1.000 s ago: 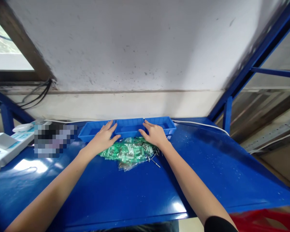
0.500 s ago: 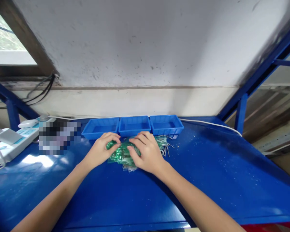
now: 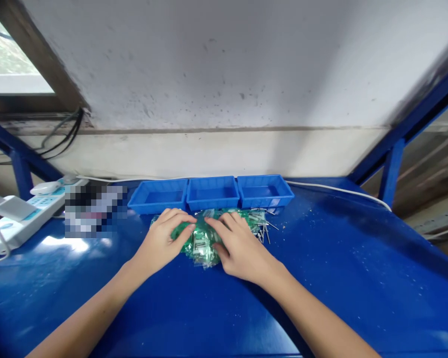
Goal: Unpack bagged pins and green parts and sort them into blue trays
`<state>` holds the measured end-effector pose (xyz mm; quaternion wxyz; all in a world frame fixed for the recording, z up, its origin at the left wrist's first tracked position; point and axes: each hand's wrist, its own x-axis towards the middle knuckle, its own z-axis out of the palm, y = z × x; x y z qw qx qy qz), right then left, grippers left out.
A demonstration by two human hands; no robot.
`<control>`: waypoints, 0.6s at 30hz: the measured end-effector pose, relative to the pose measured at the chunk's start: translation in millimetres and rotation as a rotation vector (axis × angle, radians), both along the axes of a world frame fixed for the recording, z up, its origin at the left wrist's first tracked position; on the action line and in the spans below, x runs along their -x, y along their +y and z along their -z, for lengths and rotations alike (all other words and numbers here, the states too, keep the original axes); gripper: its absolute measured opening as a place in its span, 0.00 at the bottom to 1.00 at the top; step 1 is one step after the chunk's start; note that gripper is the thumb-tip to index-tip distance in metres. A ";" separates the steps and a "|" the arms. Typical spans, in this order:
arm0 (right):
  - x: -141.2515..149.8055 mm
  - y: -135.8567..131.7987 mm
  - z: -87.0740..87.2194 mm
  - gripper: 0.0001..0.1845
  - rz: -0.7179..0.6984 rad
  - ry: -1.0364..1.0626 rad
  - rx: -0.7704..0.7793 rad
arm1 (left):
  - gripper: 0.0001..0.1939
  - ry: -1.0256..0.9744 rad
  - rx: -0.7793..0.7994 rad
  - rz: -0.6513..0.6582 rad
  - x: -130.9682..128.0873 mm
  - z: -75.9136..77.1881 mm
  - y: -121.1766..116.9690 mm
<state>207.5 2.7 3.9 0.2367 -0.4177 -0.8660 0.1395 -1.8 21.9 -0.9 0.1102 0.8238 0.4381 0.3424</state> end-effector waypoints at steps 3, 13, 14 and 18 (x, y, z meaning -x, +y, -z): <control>-2.3 3.7 3.5 0.25 -0.002 0.158 0.086 | 0.06 -0.044 -0.007 0.048 -5.3 -1.1 -5.2; 9.9 -4.7 9.0 0.03 0.160 0.830 0.073 | 0.13 -0.493 0.606 0.070 -18.2 -3.8 -19.7; 11.1 -6.7 10.3 0.05 0.156 0.825 -0.008 | 0.14 -0.580 0.699 0.071 -19.4 -4.9 -20.6; 14.1 -13.3 10.2 0.13 0.025 0.722 -0.250 | 0.19 -0.921 0.979 0.119 -23.5 -8.8 -23.8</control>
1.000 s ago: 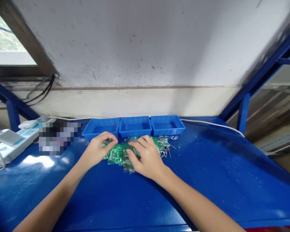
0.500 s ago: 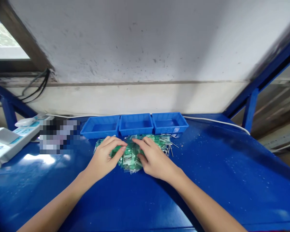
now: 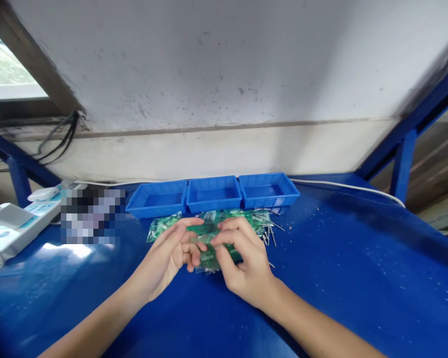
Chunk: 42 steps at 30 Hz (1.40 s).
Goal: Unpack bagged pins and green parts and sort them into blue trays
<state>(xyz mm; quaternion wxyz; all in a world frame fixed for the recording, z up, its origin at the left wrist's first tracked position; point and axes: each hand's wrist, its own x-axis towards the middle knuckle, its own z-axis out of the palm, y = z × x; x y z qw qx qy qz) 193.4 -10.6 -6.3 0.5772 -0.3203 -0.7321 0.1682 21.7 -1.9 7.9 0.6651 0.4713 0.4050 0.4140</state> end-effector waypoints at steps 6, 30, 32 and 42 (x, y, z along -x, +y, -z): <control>-0.1 -4.3 -3.8 0.10 0.032 -0.209 -0.013 | 0.17 0.010 -0.062 -0.095 -0.9 3.8 -0.2; -1.1 -4.7 8.4 0.26 0.014 -0.214 0.121 | 0.13 0.064 -0.173 0.071 11.0 14.1 -0.1; -1.8 -4.6 8.3 0.27 -0.003 -0.194 0.134 | 0.14 0.003 -0.142 0.080 8.9 13.0 0.7; -1.1 -8.3 -3.0 0.10 0.077 -0.120 0.252 | 0.12 0.608 -1.032 -0.205 12.3 21.7 1.5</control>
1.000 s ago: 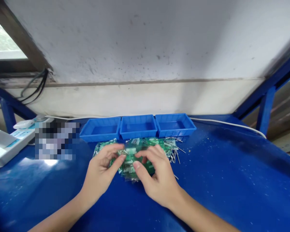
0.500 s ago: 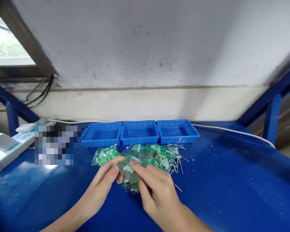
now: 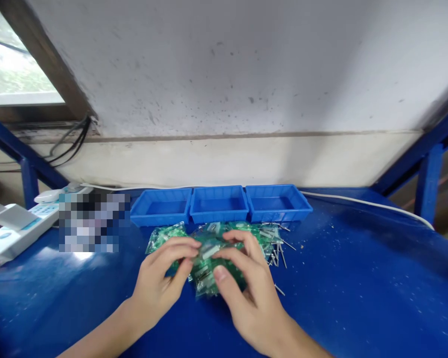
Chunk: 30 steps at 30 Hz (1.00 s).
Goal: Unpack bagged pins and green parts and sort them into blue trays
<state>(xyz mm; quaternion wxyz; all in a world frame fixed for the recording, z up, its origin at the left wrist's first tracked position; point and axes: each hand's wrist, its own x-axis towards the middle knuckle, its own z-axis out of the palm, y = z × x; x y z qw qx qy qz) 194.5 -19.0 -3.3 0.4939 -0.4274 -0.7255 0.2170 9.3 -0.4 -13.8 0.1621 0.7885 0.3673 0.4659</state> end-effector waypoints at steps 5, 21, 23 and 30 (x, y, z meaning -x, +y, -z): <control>3.4 3.6 -2.5 0.16 -0.045 0.117 0.217 | 0.15 0.111 -0.097 0.027 -2.6 3.1 -3.1; -0.3 3.9 7.9 0.19 -0.024 -0.133 -0.036 | 0.03 -0.127 0.257 -0.143 -1.5 -10.8 4.1; 0.4 3.5 2.5 0.12 -0.031 -0.074 0.063 | 0.08 -0.033 -0.021 -0.129 -0.1 -9.4 4.1; 6.1 11.1 -1.4 0.19 0.009 0.014 0.253 | 0.09 0.244 -0.107 0.085 -7.0 -10.5 -8.9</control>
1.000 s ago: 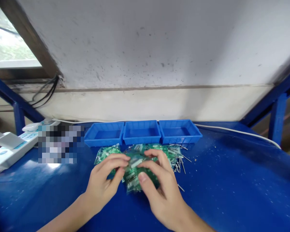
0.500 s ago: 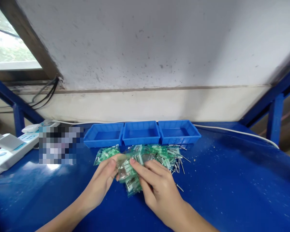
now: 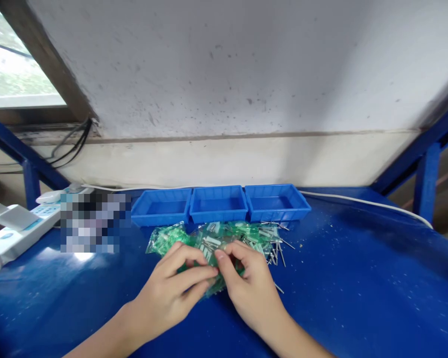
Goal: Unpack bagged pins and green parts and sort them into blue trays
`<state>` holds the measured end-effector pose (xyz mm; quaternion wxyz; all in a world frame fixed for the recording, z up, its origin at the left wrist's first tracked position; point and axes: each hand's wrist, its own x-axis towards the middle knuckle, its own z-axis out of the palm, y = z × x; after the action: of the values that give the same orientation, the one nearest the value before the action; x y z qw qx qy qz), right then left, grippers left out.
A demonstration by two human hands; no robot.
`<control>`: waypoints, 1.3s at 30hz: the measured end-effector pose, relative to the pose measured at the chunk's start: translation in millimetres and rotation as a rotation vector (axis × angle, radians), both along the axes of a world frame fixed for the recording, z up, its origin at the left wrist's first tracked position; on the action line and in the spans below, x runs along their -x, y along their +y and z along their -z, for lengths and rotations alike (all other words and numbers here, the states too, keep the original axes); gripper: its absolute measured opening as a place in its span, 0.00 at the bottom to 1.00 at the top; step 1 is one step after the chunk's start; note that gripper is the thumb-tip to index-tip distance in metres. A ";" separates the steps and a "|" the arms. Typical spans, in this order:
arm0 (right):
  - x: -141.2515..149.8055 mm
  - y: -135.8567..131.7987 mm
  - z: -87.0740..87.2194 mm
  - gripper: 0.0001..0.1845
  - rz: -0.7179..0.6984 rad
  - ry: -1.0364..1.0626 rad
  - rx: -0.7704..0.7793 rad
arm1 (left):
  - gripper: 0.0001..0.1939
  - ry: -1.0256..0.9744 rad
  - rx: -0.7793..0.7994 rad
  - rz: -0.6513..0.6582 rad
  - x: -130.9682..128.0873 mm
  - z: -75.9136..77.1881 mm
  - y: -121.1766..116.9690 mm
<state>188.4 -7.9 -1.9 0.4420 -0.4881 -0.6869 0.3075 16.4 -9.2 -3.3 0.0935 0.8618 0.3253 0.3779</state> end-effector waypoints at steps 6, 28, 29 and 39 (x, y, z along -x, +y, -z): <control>-8.0 -3.4 7.7 0.13 0.010 -0.263 -0.527 | 0.22 -0.376 0.766 -0.030 0.6 -0.1 2.0; -12.1 -9.4 -6.3 0.13 -0.116 -0.046 -0.446 | 0.12 0.058 0.179 -0.793 55.6 -4.5 46.6; -12.3 -9.5 -5.8 0.13 -0.117 -0.052 -0.447 | 0.13 0.119 0.203 -0.818 55.6 -6.5 46.2; -7.6 -4.9 4.6 0.10 -0.127 -0.085 -0.368 | 0.25 0.626 0.580 -0.922 88.0 -4.2 59.9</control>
<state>196.0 -12.8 -6.5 0.4739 -0.3675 -0.7790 0.1830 -71.6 50.7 0.9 0.0512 0.6424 0.7647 0.0056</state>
